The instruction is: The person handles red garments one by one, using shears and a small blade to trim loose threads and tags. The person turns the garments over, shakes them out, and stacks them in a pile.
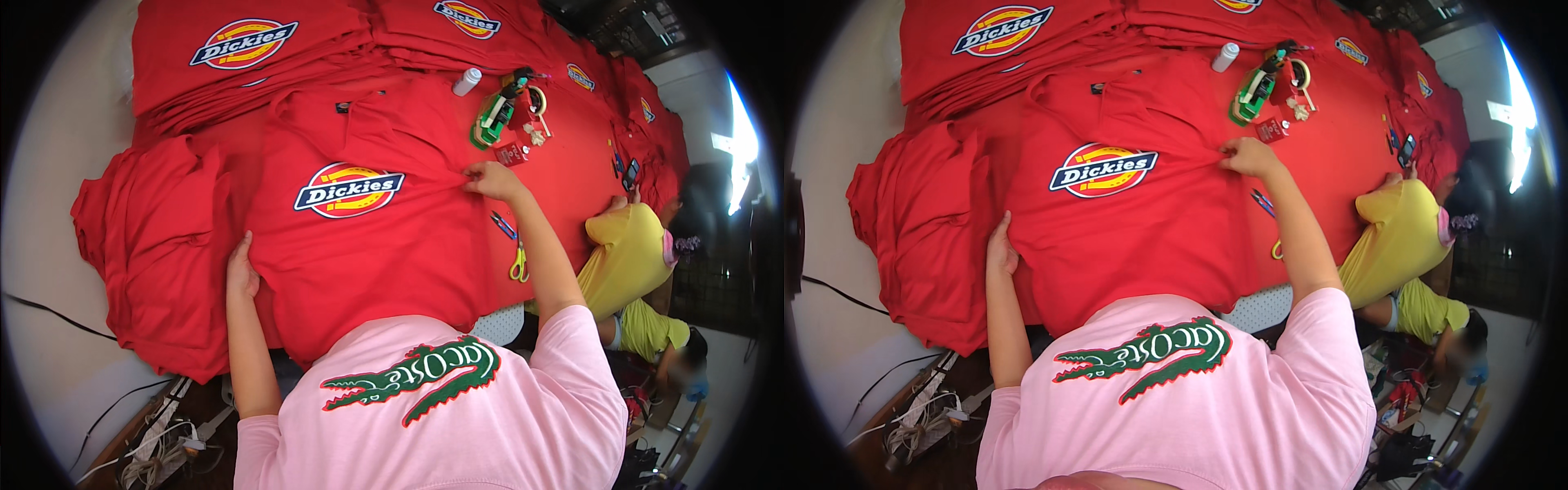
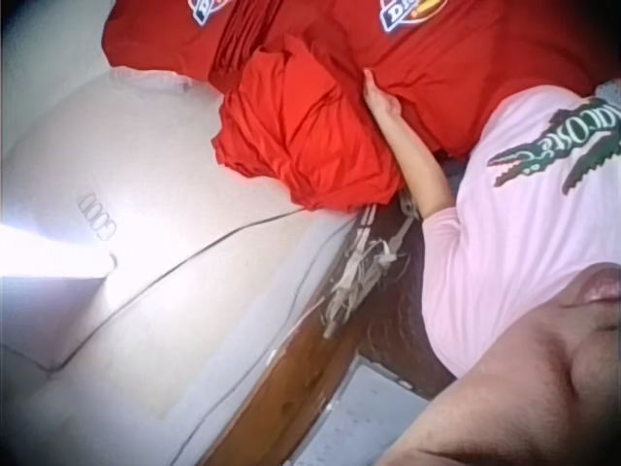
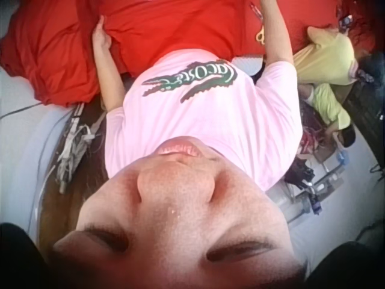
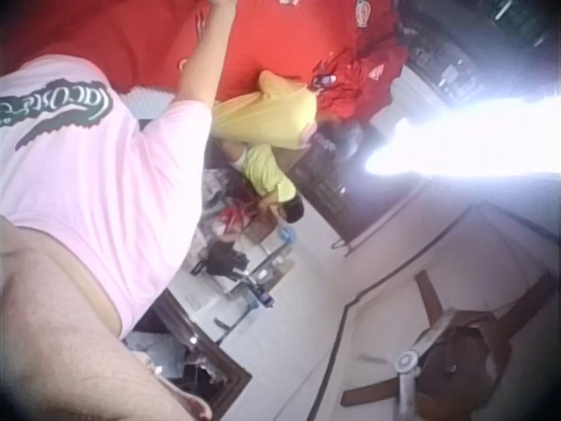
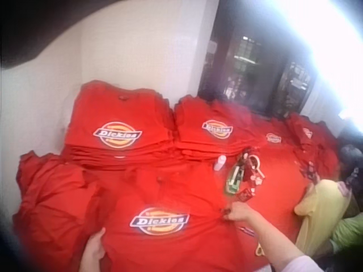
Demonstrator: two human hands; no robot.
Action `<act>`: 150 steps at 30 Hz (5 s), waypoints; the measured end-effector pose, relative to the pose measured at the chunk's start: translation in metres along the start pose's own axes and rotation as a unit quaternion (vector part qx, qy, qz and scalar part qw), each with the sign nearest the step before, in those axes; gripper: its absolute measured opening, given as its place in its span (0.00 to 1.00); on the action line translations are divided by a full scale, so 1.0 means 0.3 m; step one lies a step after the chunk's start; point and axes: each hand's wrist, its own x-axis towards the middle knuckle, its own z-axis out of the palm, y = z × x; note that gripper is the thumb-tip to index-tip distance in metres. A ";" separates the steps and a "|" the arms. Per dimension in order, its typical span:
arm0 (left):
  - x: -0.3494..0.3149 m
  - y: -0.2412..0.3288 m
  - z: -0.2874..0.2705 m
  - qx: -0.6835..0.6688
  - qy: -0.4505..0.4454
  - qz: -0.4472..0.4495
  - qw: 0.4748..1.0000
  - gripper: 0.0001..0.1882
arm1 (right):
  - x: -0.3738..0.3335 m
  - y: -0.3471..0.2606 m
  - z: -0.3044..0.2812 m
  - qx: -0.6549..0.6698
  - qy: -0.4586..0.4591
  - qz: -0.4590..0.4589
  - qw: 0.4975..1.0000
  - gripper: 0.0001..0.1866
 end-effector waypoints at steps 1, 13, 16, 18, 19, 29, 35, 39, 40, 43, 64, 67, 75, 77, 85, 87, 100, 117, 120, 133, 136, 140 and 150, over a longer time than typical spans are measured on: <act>-0.016 0.017 0.017 -0.028 -0.017 -0.017 0.999 0.29 | -0.014 -0.030 0.026 0.028 0.031 0.000 0.999 0.33; -0.212 0.133 0.081 0.114 -0.049 0.098 0.987 0.29 | -0.270 -0.029 -0.052 0.419 0.097 -0.020 0.902 0.21; -0.319 0.180 0.117 0.107 -0.099 0.126 0.981 0.26 | -0.402 -0.025 -0.072 0.429 0.144 -0.054 0.890 0.20; -0.399 0.193 0.137 0.116 -0.100 0.169 0.974 0.24 | -0.515 -0.023 -0.070 0.447 0.165 -0.091 0.875 0.18; -0.440 0.197 0.150 0.120 -0.101 0.189 0.969 0.24 | -0.581 -0.020 -0.062 0.473 0.173 -0.116 0.856 0.17; -1.048 0.166 0.188 0.383 0.047 0.625 0.679 0.15 | -1.492 0.134 -0.003 0.222 0.353 -0.239 0.877 0.22; -1.372 0.058 0.349 0.155 -0.374 0.360 0.840 0.22 | -1.983 0.330 0.037 0.242 0.341 -0.200 0.886 0.14; -1.324 -0.251 0.438 0.191 -0.277 0.412 0.847 0.20 | -2.206 0.513 0.150 0.290 0.437 -0.102 0.845 0.11; -1.368 -0.357 0.532 0.239 -0.323 0.338 0.851 0.16 | -2.262 0.572 0.190 0.281 0.451 -0.065 0.845 0.11; -1.464 -0.585 0.667 0.422 -0.410 0.161 0.793 0.08 | -2.445 0.654 0.324 0.390 0.449 0.166 0.787 0.10; -0.919 -1.289 0.494 0.359 -0.254 -0.099 0.893 0.27 | -1.728 1.110 0.705 0.555 0.460 0.158 0.675 0.18; -0.855 -1.198 0.391 0.526 -0.175 -0.119 0.824 0.34 | -1.467 0.995 0.794 0.541 0.389 0.133 0.734 0.35; -0.970 -0.924 0.042 0.379 -0.085 -0.089 0.917 0.18 | -1.293 0.678 1.113 0.513 0.344 0.109 0.779 0.24; -0.959 -0.827 -0.052 0.355 -0.020 -0.024 0.934 0.16 | -1.255 0.587 1.110 0.507 0.355 0.115 0.777 0.19; -0.633 -0.366 -0.153 0.279 0.125 0.202 0.930 0.11 | -0.835 0.253 0.678 0.412 0.351 0.047 0.839 0.13; -0.534 -0.303 -0.119 0.286 0.085 0.233 0.925 0.11 | -0.691 0.187 0.622 0.415 0.307 0.060 0.854 0.14; -0.218 -0.155 0.180 0.495 0.079 0.209 0.840 0.13 | -0.285 -0.002 0.531 0.189 0.422 0.191 0.866 0.22; -0.519 -0.204 0.014 0.183 0.055 0.154 0.969 0.09 | -0.547 0.112 0.439 0.664 0.230 0.113 0.702 0.11; -0.693 -0.185 -0.067 0.243 0.027 0.012 0.970 0.09 | -0.735 0.077 0.436 0.625 0.034 0.140 0.767 0.14; -0.621 -0.275 -0.021 0.453 0.085 0.083 0.883 0.10 | -0.506 0.273 0.501 0.231 0.356 0.021 0.905 0.12; -0.388 -0.280 0.118 0.446 0.049 0.245 0.859 0.16 | -0.290 0.168 0.436 0.519 0.226 0.055 0.823 0.12; -0.133 -0.221 0.334 0.305 0.075 0.242 0.918 0.25 | -0.125 -0.056 0.360 0.578 0.190 0.075 0.790 0.12; 0.013 -0.009 0.577 0.096 -0.019 -0.039 0.994 0.30 | -0.073 -0.154 0.267 0.367 0.085 0.130 0.917 0.13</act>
